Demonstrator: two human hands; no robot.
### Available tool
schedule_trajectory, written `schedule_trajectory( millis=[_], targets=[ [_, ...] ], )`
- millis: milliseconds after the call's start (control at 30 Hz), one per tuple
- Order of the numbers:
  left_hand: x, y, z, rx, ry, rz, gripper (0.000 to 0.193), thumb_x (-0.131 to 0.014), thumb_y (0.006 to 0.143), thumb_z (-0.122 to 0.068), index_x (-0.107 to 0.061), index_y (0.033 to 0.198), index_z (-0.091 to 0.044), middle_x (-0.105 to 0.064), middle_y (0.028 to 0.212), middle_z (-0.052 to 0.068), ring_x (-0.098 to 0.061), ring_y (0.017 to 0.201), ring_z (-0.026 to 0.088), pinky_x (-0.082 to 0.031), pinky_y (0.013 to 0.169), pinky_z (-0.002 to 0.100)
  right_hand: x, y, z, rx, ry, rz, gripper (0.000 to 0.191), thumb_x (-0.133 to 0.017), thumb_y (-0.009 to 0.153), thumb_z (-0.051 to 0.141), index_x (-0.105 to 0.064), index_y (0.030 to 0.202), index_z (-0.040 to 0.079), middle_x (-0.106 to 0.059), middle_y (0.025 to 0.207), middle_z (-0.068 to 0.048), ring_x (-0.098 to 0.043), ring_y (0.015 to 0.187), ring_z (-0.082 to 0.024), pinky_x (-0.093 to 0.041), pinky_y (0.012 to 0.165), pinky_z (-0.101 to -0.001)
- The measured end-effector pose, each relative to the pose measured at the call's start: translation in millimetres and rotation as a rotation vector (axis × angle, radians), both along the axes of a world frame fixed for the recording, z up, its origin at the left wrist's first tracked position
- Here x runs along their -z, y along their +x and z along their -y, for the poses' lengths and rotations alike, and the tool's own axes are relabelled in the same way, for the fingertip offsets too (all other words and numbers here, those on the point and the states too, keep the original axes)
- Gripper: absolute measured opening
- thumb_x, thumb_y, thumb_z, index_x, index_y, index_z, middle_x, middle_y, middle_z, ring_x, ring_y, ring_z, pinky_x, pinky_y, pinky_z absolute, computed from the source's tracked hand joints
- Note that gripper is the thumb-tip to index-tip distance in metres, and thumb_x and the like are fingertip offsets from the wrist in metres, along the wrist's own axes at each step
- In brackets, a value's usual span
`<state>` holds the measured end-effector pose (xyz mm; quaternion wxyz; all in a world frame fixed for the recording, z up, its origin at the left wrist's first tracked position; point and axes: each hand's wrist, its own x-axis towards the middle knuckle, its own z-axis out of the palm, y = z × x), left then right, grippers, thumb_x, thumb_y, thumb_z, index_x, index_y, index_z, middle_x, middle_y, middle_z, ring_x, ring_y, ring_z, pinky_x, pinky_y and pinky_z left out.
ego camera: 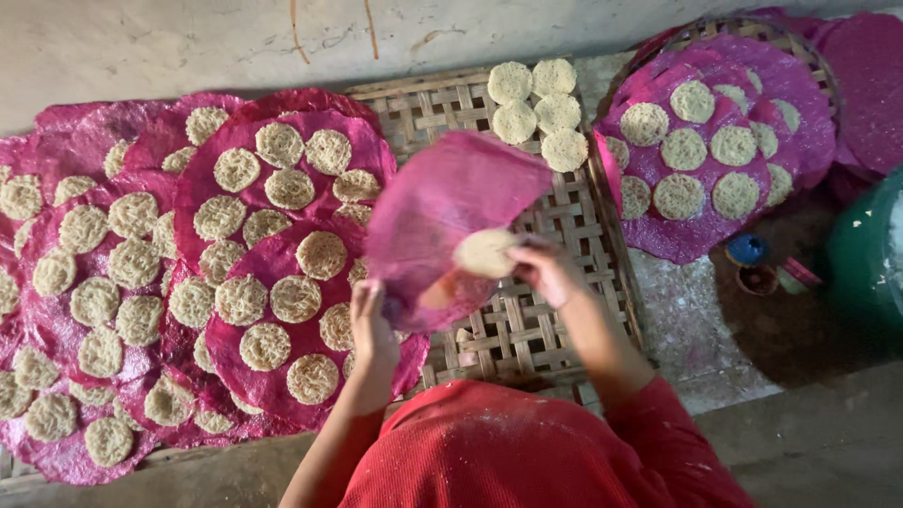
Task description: The person peels round rice cakes off pink plastic sheets and places them in rows on woven bamboo drying racks. Earlier, they stack and tie bamboo trays with green string and move trays of freshly formed white rice cakes to the table.
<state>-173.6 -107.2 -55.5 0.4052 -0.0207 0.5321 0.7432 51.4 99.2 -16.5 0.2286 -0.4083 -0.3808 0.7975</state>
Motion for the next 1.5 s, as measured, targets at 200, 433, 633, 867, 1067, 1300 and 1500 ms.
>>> schedule_trajectory(
  millis=[200, 433, 633, 867, 1067, 1300, 1500],
  targets=[
    [46, -27, 21, -0.268, -0.015, 0.09, 0.002, -0.057, 0.098, -0.017, -0.055, 0.099, -0.016, -0.06, 0.096, -0.001, -0.057, 0.083, 0.013, -0.052, 0.069, 0.029, 14, 67, -104, 0.33, 0.061, 0.13, 0.031, -0.066, 0.093, 0.02, -0.067, 0.122, 0.009, -0.07, 0.125, -0.013, -0.068, 0.11, -0.021, -0.057, 0.093, -0.0338],
    [41, -18, 30, -0.163, -0.356, 0.066, 0.032, -0.068, 0.096, -0.023, -0.059, 0.127, -0.02, -0.065, 0.111, 0.0, -0.049, 0.082, 0.012, -0.038, 0.066, 0.031, 45, 55, -140, 0.257, 0.647, 0.395, 0.024, -0.073, 0.09, 0.009, -0.067, 0.113, 0.005, -0.069, 0.097, -0.002, -0.063, 0.089, -0.022, -0.052, 0.081, -0.0376],
    [30, -14, 34, 0.179, -0.241, -0.268, 0.033, -0.067, 0.095, -0.014, -0.06, 0.124, 0.001, -0.071, 0.114, 0.01, -0.067, 0.101, 0.018, -0.054, 0.093, 0.032, 48, 43, -131, 0.081, 1.407, 1.055, 0.028, -0.068, 0.09, 0.002, -0.067, 0.118, 0.001, -0.069, 0.111, -0.018, -0.066, 0.105, -0.036, -0.053, 0.092, -0.0455],
    [13, -4, 16, 0.276, -0.192, -0.131, 0.029, -0.051, 0.1, -0.012, -0.059, 0.127, -0.005, -0.074, 0.11, 0.01, -0.069, 0.092, 0.019, -0.055, 0.079, 0.032, 19, 22, -83, 0.309, 1.581, 1.383, 0.058, -0.078, 0.082, 0.017, -0.058, 0.13, -0.007, -0.054, 0.127, -0.024, -0.056, 0.115, -0.039, -0.053, 0.091, -0.0484],
    [-2, 25, -20, 0.422, -0.023, -0.134, 0.026, -0.054, 0.111, -0.013, -0.06, 0.13, 0.004, -0.066, 0.106, 0.016, -0.054, 0.082, 0.022, -0.046, 0.066, 0.034, 23, -36, 56, -0.27, 0.736, 0.237, 0.032, -0.074, 0.091, 0.023, -0.068, 0.116, 0.004, -0.078, 0.099, -0.01, -0.075, 0.08, -0.014, -0.061, 0.071, -0.0288],
    [-25, 39, -29, 0.486, 0.073, 0.007, 0.026, -0.054, 0.103, -0.015, -0.059, 0.126, -0.004, -0.069, 0.111, 0.009, -0.069, 0.092, 0.018, -0.058, 0.077, 0.031, 55, -13, 58, -0.068, 0.26, -0.093, 0.038, -0.07, 0.099, 0.026, -0.067, 0.128, 0.002, -0.073, 0.104, -0.006, -0.072, 0.089, -0.012, -0.062, 0.083, -0.0309],
    [-9, 35, -13, 0.694, 0.021, 0.062, 0.024, -0.055, 0.108, -0.021, -0.059, 0.121, -0.001, -0.061, 0.099, 0.013, -0.053, 0.089, 0.029, -0.042, 0.082, 0.043, 86, 1, 56, -0.07, 0.257, -0.135, 0.025, -0.07, 0.102, 0.019, -0.071, 0.115, -0.003, -0.071, 0.094, -0.007, -0.069, 0.08, -0.017, -0.06, 0.073, -0.0349]
  ],
)
